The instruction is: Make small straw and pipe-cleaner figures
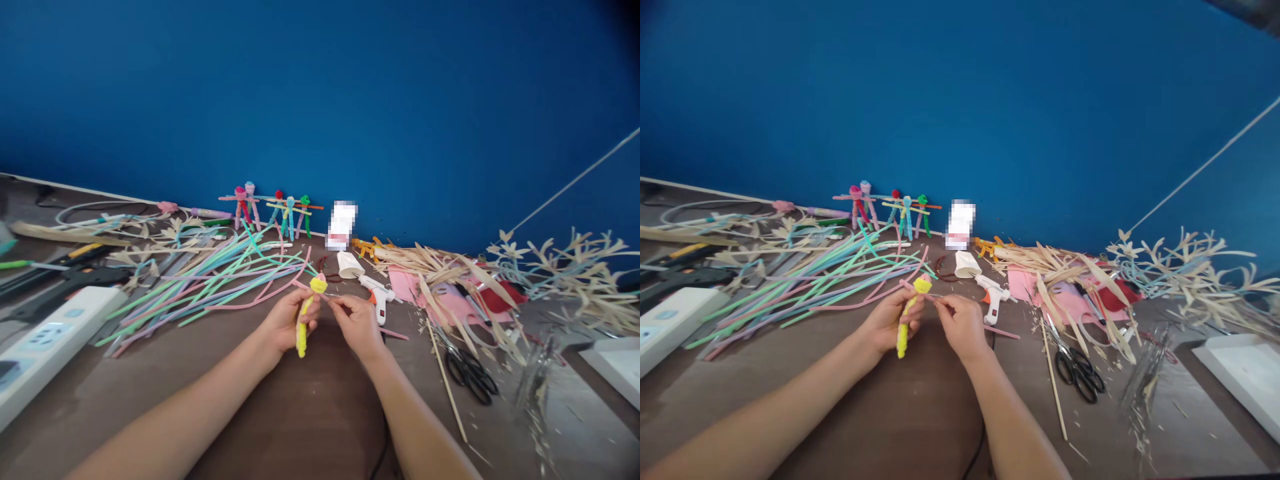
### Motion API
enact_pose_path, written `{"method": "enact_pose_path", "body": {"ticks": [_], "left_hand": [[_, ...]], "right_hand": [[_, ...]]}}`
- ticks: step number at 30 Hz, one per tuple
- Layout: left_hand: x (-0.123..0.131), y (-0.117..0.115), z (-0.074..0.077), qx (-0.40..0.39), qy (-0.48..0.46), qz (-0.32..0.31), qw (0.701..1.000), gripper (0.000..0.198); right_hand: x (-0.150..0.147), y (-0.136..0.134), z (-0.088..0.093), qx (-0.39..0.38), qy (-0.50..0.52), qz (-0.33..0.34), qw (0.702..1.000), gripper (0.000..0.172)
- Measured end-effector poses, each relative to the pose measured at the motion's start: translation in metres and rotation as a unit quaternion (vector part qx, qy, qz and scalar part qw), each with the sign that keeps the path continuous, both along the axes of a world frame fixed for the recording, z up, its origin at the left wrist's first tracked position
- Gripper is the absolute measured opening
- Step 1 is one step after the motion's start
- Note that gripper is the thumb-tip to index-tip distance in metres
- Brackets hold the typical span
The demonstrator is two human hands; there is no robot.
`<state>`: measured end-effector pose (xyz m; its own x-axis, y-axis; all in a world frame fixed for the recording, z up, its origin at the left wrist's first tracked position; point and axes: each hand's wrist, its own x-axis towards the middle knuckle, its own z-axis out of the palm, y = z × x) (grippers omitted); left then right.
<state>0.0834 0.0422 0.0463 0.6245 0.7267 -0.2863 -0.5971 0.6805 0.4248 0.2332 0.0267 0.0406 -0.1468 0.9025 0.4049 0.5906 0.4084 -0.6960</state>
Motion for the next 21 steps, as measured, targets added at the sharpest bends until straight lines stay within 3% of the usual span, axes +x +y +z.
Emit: {"method": "enact_pose_path", "body": {"ticks": [5,8,12,16,21], "left_hand": [[0.001,0.001,-0.005,0.092,0.086,0.038,0.991,0.014],[0.002,0.001,-0.006,0.110,0.110,0.037,0.987,0.016],[0.005,-0.003,-0.007,0.126,0.103,0.019,0.987,0.018],[0.007,-0.004,-0.008,0.119,0.123,0.006,0.985,0.018],[0.008,-0.003,-0.008,0.109,0.156,0.031,0.981,0.010]], "right_hand": [[0.008,0.009,-0.007,-0.118,0.112,0.017,0.986,0.020],[0.011,0.013,-0.010,-0.159,0.218,0.048,0.962,0.029],[0.010,0.013,-0.009,-0.215,0.313,0.047,0.924,0.023],[0.010,0.013,-0.007,-0.264,0.341,0.064,0.900,0.019],[0.009,0.013,-0.006,-0.251,0.326,0.054,0.910,0.013]]}}
